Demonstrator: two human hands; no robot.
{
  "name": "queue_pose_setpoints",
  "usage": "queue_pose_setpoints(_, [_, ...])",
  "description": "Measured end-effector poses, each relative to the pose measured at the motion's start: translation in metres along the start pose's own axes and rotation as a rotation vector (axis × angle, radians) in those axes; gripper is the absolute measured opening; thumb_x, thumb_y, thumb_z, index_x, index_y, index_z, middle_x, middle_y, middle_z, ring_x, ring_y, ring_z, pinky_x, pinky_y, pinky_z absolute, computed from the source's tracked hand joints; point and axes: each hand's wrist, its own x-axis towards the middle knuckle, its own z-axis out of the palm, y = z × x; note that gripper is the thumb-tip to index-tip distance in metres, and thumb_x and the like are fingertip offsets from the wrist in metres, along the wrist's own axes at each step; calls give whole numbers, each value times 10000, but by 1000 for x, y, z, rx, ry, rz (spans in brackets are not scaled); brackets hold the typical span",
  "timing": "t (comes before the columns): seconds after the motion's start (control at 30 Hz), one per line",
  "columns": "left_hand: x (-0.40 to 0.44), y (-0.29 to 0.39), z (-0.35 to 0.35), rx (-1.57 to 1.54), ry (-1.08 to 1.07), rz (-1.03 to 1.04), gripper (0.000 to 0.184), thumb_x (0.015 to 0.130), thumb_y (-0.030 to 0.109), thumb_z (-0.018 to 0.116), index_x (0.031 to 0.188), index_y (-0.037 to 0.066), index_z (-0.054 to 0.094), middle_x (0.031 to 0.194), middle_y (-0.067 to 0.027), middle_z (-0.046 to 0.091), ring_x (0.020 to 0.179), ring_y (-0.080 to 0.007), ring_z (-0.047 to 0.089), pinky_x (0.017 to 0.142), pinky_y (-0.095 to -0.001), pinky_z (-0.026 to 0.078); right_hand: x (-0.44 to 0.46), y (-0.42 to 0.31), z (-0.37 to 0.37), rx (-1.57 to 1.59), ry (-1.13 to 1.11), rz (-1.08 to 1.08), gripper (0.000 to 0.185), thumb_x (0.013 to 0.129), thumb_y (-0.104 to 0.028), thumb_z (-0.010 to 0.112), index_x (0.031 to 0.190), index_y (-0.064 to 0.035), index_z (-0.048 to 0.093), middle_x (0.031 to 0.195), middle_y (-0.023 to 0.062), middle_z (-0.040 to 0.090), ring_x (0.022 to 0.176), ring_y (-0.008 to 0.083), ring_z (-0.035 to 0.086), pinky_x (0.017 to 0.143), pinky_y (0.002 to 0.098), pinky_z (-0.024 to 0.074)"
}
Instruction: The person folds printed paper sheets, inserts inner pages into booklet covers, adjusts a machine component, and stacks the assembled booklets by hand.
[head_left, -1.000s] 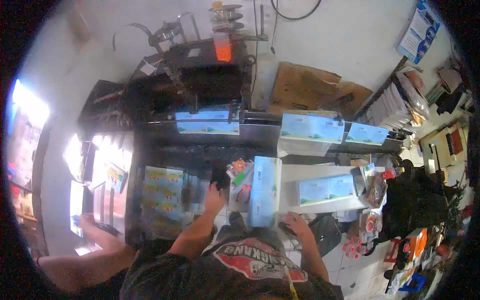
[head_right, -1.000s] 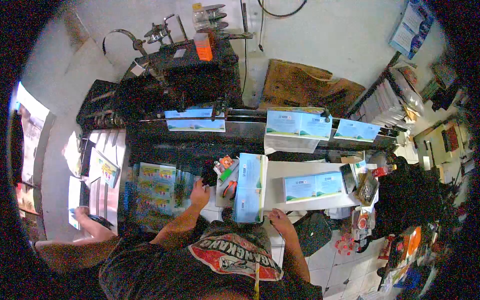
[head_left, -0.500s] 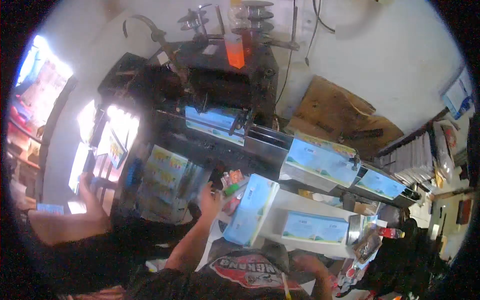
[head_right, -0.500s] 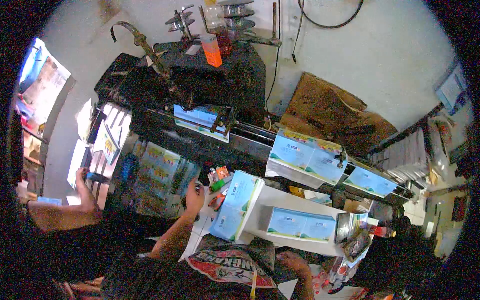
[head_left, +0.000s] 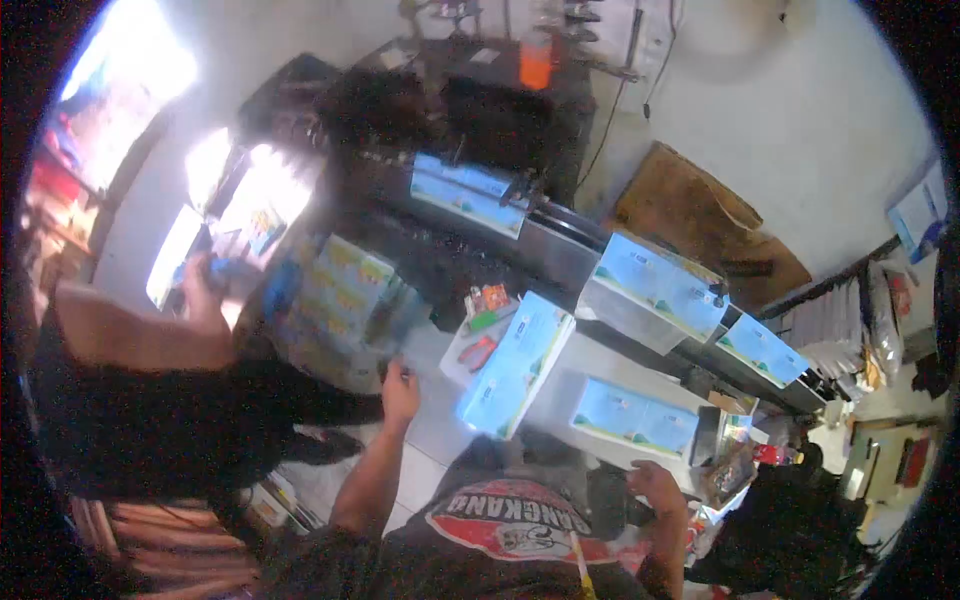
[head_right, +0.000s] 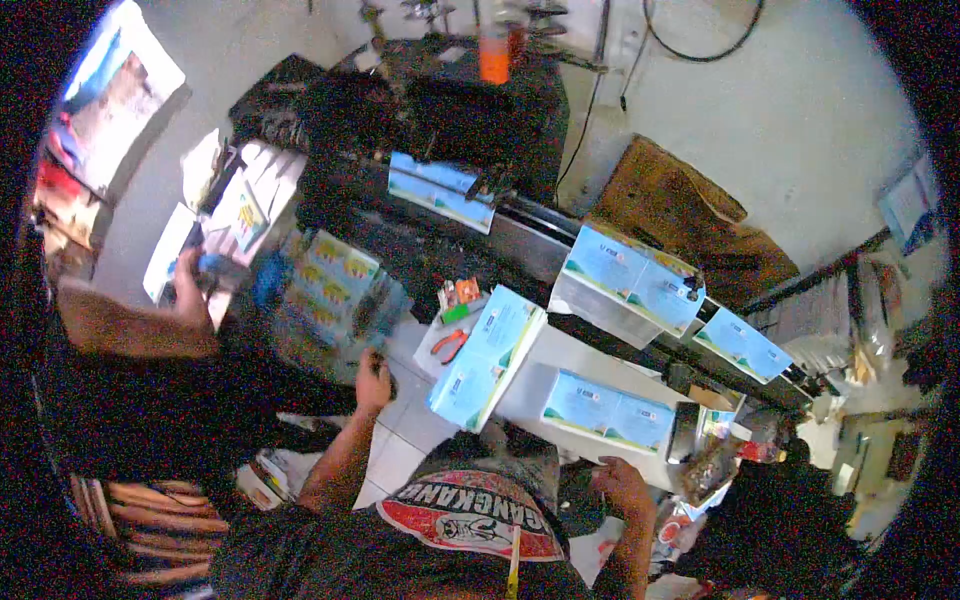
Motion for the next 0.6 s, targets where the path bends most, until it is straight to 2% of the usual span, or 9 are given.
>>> queue_pose_setpoints(0.07, [-36,-41,-3,-5,44,-76,483,859,138,535,1318,11,454,1253,-233,560,1050,-376,601,951,-413,439,-16,-6,-2,48,44,7,439,857,-163,648,1233,35,539,962,115,674,807,184,653,715,307,529])
queue_pose_setpoints(0.1, [-57,-58,-5,64,-1,-250,472,856,140,536,1301,-2,464,1221,-232,579,1042,-375,605,954,-419,436,-17,-11,-3,137,94,-7,449,857,-174,646,1235,44,535,977,115,674,818,185,655,723,306,530])
queue_pose_setpoints(0.13, [-78,-71,-10,133,-49,-419,462,853,142,536,1283,-15,474,1189,-230,598,1035,-373,609,957,-424,434,-22,-26,-7,44,103,28,477,833,-196,649,1225,54,543,992,126,673,848,194,656,744,303,527])
queue_pose_setpoints(0.33, [-260,-303,65,340,-542,-624,460,831,308,515,1130,-40,550,1072,-283,624,977,-417,625,880,-449,500,-28,-61,-44,-502,188,-37,528,773,-277,673,1203,16,583,1072,138,671,973,205,650,779,323,531])
queue_pose_setpoints(0.37, [-280,-301,79,456,-637,-564,473,827,336,511,1105,-44,562,1053,-292,629,968,-424,627,867,-453,511,-29,-72,-48,-691,228,-94,526,775,-288,677,1209,-5,588,1090,133,672,990,204,648,790,332,532])
queue_pose_setpoints(0.4, [-305,-312,86,308,-657,-697,483,829,355,520,1100,-42,563,1039,-282,634,955,-408,634,850,-448,515,-28,-84,-51,-737,228,-88,543,778,-281,687,1247,-36,567,1113,123,671,981,204,653,811,341,531])
queue_pose_setpoints(0.43, [-318,-303,90,190,-657,-804,493,831,374,528,1095,-41,564,1026,-272,638,942,-391,640,832,-443,519,-23,-81,-59,-455,194,15,566,770,-233,708,1269,-27,538,1071,104,676,954,217,656,814,334,528])
queue_pose_setpoints(0.57, [-374,-267,147,-7,-659,-951,511,848,421,527,1078,-32,577,1005,-256,646,925,-363,649,808,-440,521,10,-84,-95,-458,120,16,624,676,-137,794,1223,11,534,1064,132,656,908,200,659,802,330,528])
queue_pose_setpoints(0.6, [-391,-257,167,-25,-650,-957,509,855,425,518,1075,-30,583,1008,-258,645,930,-366,647,814,-444,517,24,-71,-110,-591,91,-198,632,662,-128,796,1224,4,537,1086,131,650,913,203,661,803,331,528])
